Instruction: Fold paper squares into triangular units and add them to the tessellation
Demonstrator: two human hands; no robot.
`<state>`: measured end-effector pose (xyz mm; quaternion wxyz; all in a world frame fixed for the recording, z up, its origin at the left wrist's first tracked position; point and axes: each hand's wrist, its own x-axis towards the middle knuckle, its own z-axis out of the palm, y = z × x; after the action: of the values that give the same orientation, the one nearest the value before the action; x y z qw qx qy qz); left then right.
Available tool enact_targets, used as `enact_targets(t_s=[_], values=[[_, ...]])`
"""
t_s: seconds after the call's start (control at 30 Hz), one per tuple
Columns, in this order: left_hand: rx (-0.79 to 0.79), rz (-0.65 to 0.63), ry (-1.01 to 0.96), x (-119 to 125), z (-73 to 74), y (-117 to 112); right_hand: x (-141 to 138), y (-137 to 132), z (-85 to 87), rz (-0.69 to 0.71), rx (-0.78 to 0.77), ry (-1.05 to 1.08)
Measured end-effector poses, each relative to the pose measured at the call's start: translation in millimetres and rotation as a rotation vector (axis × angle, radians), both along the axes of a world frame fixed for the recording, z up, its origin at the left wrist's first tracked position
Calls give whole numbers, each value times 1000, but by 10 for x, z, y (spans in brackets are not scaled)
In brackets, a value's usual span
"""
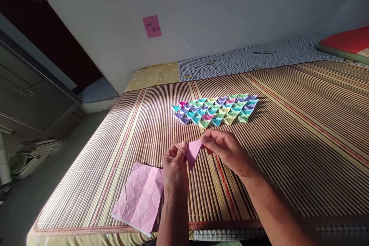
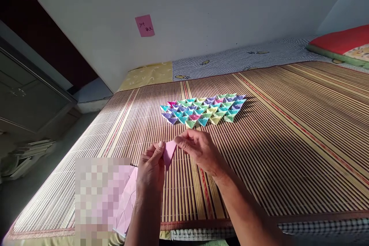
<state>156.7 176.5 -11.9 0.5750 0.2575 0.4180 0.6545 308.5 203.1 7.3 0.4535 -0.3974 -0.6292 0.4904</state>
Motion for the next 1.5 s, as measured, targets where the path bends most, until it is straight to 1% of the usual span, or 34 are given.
enact_targets(t_s=[0.07,0.17,0.27,0.33,0.4,0.47,0.6,0.7,0.9,1.0,1.1,1.2,1.27,1.37,1.5], values=[[8,-17,8,3,-2,3,-53,-7,-1,7,0,10],[19,-92,60,-22,4,4,-79,-13,-1,-85,29,-1],[51,-143,125,-56,13,2,-42,-15,8,-139,27,2],[49,-152,91,-68,9,3,-5,-12,17,-176,17,42],[23,-141,-7,-69,-3,8,26,-7,25,-205,20,93],[-10,-136,-125,-62,-17,19,45,-4,31,-182,16,120],[-56,-176,-268,-38,-34,45,29,-12,36,-28,-79,148],[-63,-187,-310,-27,-41,56,-2,-19,34,42,-137,173],[-21,-189,-310,-29,-27,47,-30,-28,6,58,-145,202],[2,-174,-229,-26,-2,22,-61,-50,-2,44,-82,190],[41,-180,-148,-19,11,-3,-106,-74,13,67,-26,192],[40,-205,-157,-3,1,-9,-150,-94,43,55,37,182],[18,-195,-204,23,-13,-2,-176,-103,54,9,106,138],[-32,-161,-271,84,-31,10,-211,-106,32,-106,220,50],[-105,-119,-271,154,-49,3,-258,-86,-86,-235,359,-93]])
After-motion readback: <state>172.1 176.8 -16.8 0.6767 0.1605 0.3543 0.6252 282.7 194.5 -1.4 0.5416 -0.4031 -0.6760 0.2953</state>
